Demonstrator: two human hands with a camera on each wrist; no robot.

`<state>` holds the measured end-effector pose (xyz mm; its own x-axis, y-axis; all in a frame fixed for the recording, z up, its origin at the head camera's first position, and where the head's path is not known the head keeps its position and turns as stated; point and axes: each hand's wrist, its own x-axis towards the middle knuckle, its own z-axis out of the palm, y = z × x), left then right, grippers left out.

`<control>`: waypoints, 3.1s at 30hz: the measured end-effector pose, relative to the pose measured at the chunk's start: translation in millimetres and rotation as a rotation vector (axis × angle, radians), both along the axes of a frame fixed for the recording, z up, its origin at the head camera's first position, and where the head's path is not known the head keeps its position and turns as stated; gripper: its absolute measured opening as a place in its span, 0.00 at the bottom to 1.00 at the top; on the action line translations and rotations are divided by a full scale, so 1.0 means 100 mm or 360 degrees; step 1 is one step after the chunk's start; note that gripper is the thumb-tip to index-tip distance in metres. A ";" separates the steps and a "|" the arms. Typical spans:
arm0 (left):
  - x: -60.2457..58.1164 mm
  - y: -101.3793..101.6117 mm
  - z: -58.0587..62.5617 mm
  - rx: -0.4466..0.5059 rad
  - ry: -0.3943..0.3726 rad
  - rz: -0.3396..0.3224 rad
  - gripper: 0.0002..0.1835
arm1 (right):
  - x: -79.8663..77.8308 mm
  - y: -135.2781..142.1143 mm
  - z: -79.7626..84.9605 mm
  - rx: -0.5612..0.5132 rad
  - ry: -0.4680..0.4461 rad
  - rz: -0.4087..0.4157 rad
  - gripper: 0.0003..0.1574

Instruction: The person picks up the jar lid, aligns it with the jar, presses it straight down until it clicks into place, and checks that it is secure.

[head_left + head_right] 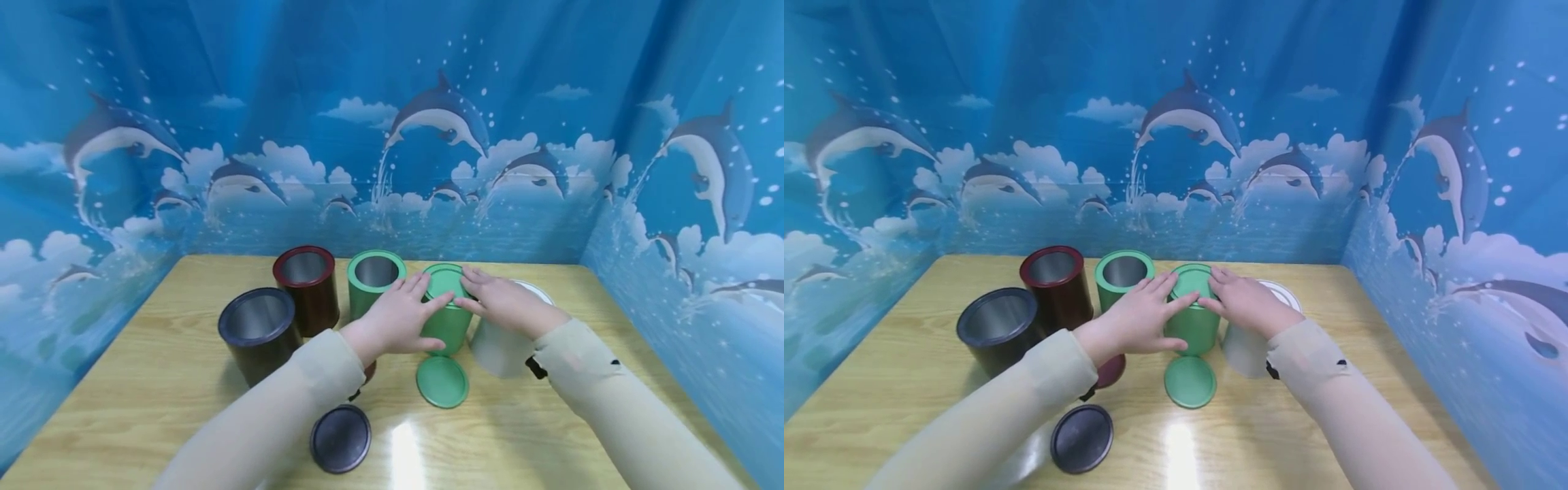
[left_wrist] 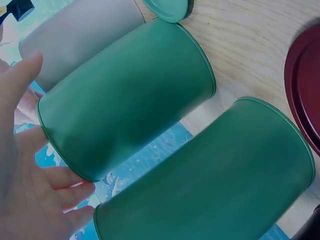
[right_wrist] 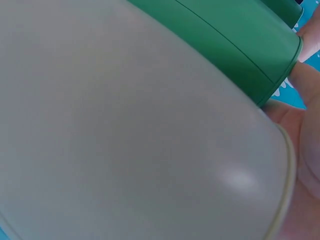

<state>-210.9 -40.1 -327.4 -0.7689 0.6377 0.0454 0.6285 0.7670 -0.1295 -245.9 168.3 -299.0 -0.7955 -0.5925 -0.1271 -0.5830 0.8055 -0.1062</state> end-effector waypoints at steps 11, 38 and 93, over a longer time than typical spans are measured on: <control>-0.01 -0.02 -0.02 0.0034 0.0010 -0.0018 0.45 | -0.01 0.01 -0.04 -0.0026 0.0011 0.0000 0.42; -0.10 -0.01 0.05 -0.0043 0.0167 -0.0120 0.38 | -0.01 -0.06 0.01 0.0076 0.0063 0.0003 0.41; 0.08 0.08 -0.07 0.0088 0.0250 0.0122 0.39 | 0.29 0.05 -0.16 -0.0057 0.0329 0.0084 0.38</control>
